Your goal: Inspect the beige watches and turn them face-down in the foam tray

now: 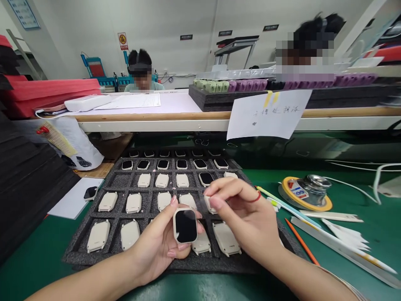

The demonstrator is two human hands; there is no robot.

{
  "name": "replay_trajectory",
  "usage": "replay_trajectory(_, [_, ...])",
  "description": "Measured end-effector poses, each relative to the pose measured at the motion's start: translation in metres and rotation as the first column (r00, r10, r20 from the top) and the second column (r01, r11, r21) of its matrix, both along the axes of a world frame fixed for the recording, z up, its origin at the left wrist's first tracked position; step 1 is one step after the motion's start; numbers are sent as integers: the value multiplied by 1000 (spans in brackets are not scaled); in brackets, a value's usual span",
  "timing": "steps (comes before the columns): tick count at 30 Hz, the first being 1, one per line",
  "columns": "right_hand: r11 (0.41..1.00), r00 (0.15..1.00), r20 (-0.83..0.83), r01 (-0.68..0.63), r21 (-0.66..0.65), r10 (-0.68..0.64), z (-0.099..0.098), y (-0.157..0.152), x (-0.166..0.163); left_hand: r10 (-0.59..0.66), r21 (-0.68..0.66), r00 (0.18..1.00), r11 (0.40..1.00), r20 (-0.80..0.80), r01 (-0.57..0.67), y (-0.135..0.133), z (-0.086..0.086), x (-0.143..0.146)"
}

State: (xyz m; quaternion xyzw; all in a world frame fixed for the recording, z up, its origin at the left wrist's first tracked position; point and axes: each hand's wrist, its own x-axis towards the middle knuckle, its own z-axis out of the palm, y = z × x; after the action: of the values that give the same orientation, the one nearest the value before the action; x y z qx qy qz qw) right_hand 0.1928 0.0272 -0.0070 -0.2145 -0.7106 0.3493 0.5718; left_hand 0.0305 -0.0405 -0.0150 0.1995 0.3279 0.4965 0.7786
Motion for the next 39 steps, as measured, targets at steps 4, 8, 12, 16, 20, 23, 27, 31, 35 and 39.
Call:
replay_trajectory(4, [950, 989, -147, -79, -303, 36, -1, 7, 1, -18, -4, 1000, 1000, -12, 18, 0, 4, 0])
replay_trajectory(8, [919, 975, -186, -183, -350, 123, -3, 8, 0, -23, -2, 999, 1000, -25, 23, 1, 3, 0])
replay_trajectory(12, [940, 978, -129, -192, -280, 162, -4, 4, 0, -32, -2, 999, 999, -27, 32, 1, 3, -1])
replay_trajectory(16, [984, 992, -75, -110, -139, 100, -5, 0, 1, -37, 11, 999, 999, -16, 37, 0, 3, -2])
replay_trajectory(20, [979, 999, 33, -38, 202, 31, -4, -2, 4, -34, 4, 999, 999, 16, 34, -1, 1, -2])
replay_trajectory(23, [894, 989, 142, -104, 436, 46, 0, -5, 7, -16, -23, 998, 1000, 63, 17, -1, -1, -2])
replay_trajectory(27, [801, 943, 328, -240, 548, 58, 1, -8, 12, -17, -51, 996, 998, 86, 22, -1, 0, -2])
replay_trajectory(31, [780, 913, 390, -330, 532, 120, -9, -8, 12, -21, -71, 996, 997, 88, 27, -1, 1, -3])
replay_trajectory(35, [766, 907, 378, -376, 522, 187, -13, -7, 9, -43, -53, 994, 997, 103, 49, 0, 1, -3])
replay_trajectory(39, [737, 912, 406, -318, 597, 65, -6, -10, 6, -18, -30, 995, 999, 95, 21, 0, 0, -1])
